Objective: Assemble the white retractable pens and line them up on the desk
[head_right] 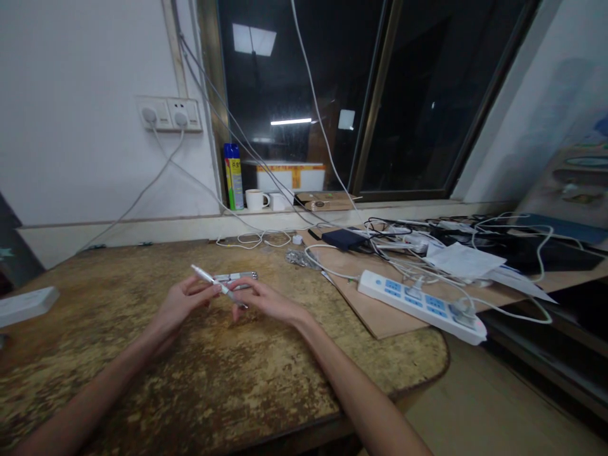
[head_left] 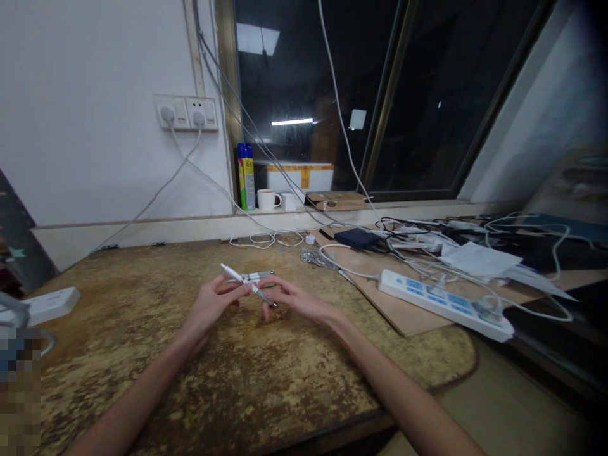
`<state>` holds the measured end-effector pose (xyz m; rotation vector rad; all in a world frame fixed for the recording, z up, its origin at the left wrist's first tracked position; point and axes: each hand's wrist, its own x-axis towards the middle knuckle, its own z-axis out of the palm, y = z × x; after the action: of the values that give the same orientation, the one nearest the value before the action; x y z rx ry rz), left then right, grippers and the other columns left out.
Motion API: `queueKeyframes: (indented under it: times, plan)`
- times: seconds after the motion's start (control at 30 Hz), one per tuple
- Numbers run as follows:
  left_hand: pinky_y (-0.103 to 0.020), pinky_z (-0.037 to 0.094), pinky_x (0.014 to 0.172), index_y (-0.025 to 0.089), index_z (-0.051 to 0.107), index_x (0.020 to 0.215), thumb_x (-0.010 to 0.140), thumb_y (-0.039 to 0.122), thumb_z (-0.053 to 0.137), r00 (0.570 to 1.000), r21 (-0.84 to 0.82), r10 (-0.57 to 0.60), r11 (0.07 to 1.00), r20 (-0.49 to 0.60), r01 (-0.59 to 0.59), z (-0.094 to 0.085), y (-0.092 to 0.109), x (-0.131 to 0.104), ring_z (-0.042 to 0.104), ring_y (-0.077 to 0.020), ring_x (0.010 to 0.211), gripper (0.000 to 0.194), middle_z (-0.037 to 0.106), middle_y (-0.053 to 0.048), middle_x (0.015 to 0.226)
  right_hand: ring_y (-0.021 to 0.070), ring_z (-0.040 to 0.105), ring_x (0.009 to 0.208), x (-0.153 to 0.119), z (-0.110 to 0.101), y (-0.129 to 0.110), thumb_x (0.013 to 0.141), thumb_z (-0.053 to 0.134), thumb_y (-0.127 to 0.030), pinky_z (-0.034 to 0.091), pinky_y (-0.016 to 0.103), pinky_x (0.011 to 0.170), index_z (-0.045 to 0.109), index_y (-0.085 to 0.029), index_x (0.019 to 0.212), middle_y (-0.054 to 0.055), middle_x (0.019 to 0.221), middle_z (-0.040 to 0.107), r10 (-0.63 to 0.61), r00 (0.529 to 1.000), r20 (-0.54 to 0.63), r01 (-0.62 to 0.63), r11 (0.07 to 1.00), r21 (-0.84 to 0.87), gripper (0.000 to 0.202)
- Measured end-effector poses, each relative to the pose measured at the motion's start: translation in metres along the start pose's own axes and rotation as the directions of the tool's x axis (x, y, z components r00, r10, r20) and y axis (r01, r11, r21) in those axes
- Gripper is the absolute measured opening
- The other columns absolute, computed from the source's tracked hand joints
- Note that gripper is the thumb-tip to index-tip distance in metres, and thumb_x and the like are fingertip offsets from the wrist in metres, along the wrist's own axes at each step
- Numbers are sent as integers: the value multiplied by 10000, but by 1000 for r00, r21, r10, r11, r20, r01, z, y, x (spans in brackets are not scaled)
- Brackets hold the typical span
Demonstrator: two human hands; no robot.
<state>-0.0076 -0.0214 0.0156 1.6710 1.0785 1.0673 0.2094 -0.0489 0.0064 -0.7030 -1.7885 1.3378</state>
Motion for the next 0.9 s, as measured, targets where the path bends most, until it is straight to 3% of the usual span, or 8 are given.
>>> queueKeyframes:
  times: [0.1,0.2,0.37,0.5,0.6,0.73,0.9]
  plan:
    - [-303,543,731,169,691,1043,766,567,727,998,-16,32,999,58,-32,2,-3,1,705,-258,965,487,763,-109,1051,178,619,937,2,2,7,922,594,-490,442,342,929,576,-239,1165,18,906,667,-30,999,32,30,1000,-7,349]
    - [-327,548,776,172,717,1026,763,563,723,985,-5,50,999,163,-50,7,-7,2,697,-254,954,471,754,-98,1050,184,595,1048,8,2,15,894,628,-507,439,337,978,604,-248,1137,39,1079,647,-116,986,-117,115,993,-15,355]
    - [-322,530,815,183,737,1044,820,504,692,945,24,95,994,312,-108,14,-14,-1,672,-216,889,394,745,-62,984,194,593,967,14,2,17,868,651,-520,463,339,940,652,-213,970,36,978,657,-159,939,-306,158,987,-26,324]
    - [-264,503,659,188,704,1145,903,527,569,958,66,125,987,258,-147,13,-18,0,631,-186,779,438,720,-52,945,199,594,958,15,0,15,879,632,-483,477,345,930,608,-215,953,42,937,635,-115,894,-434,228,949,219,279]
    - [-258,499,640,183,713,1111,917,544,525,981,80,123,988,152,-136,7,-20,3,620,-180,757,450,710,-59,956,166,551,765,15,-8,14,878,614,-398,502,326,835,558,-234,916,3,760,521,-47,867,-496,277,873,402,178]
    - [-250,499,638,195,718,1064,937,513,492,989,97,108,988,97,-117,0,-24,6,600,-158,718,410,706,-60,962,156,329,549,14,-20,11,931,476,-448,464,297,625,460,-244,764,-37,630,263,-18,823,-567,332,826,455,264]
    - [-246,491,630,211,725,1045,946,473,480,987,130,131,981,91,-142,-2,-26,7,599,-157,723,372,700,-61,933,167,236,538,8,-27,10,945,402,-473,394,293,547,391,-248,698,-41,647,177,-18,827,-563,335,819,466,335]
